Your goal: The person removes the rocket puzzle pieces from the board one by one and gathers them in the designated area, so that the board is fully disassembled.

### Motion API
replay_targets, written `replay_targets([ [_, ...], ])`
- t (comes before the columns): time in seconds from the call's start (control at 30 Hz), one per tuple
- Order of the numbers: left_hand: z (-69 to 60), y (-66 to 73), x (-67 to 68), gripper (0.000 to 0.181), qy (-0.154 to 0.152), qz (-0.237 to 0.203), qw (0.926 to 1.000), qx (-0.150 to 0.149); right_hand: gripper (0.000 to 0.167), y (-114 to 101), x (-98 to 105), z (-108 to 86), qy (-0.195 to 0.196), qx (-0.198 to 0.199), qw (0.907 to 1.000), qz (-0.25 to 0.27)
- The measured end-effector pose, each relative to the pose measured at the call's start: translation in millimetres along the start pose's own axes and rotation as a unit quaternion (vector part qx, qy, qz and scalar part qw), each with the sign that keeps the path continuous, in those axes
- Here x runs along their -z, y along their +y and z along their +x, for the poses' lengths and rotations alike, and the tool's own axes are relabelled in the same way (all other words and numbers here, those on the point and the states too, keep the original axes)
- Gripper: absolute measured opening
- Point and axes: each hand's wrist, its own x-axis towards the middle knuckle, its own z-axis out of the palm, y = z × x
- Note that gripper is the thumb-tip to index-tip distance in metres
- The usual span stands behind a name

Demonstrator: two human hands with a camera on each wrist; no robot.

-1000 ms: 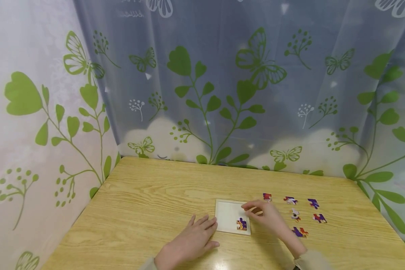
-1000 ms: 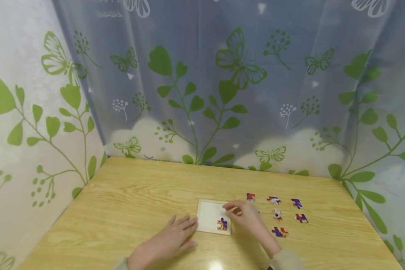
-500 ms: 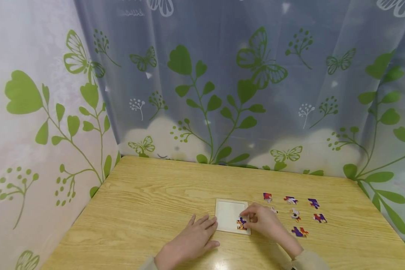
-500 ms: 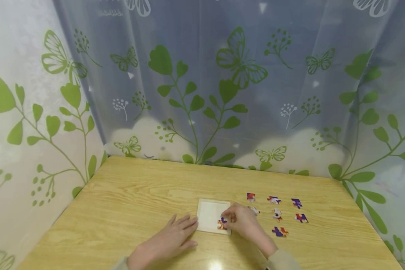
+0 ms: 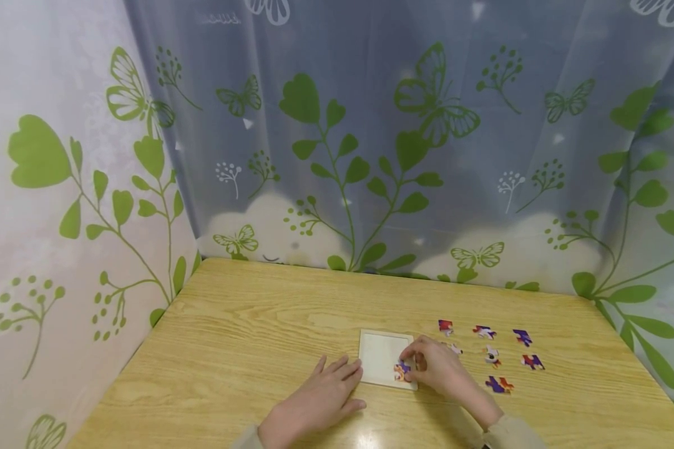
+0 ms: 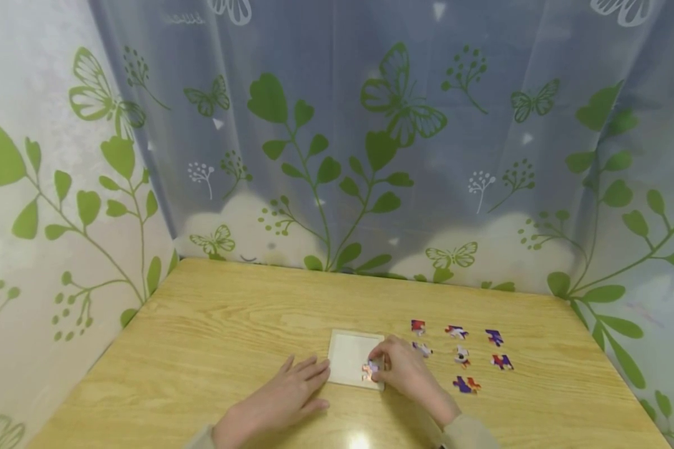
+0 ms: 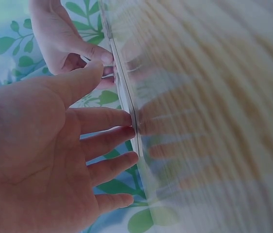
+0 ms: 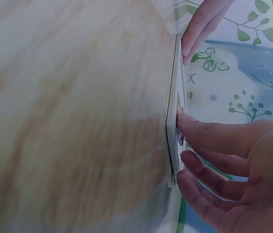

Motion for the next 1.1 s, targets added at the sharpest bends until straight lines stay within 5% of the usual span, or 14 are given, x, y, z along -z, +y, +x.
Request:
replay_targets([
  [0.33,1.1,0.7,0.4,0.061,0.003,0.006,1.0,0.0,0.023,3,3,0.3,0.0,0.012,0.9968,0.079],
  [0.67,1.9,1.2,2.0,0.061,-0.003,0.001,1.0,0.002,0.011,15,12,-1.7,-0.001,0.028,0.9824,0.185],
  [1.1,-0.3,-0.3,5.0,0.06,-0.002,-0.007,0.9999,-0.008,0.025,33,34,-13.1,0.005,-0.074,0.971,0.227],
])
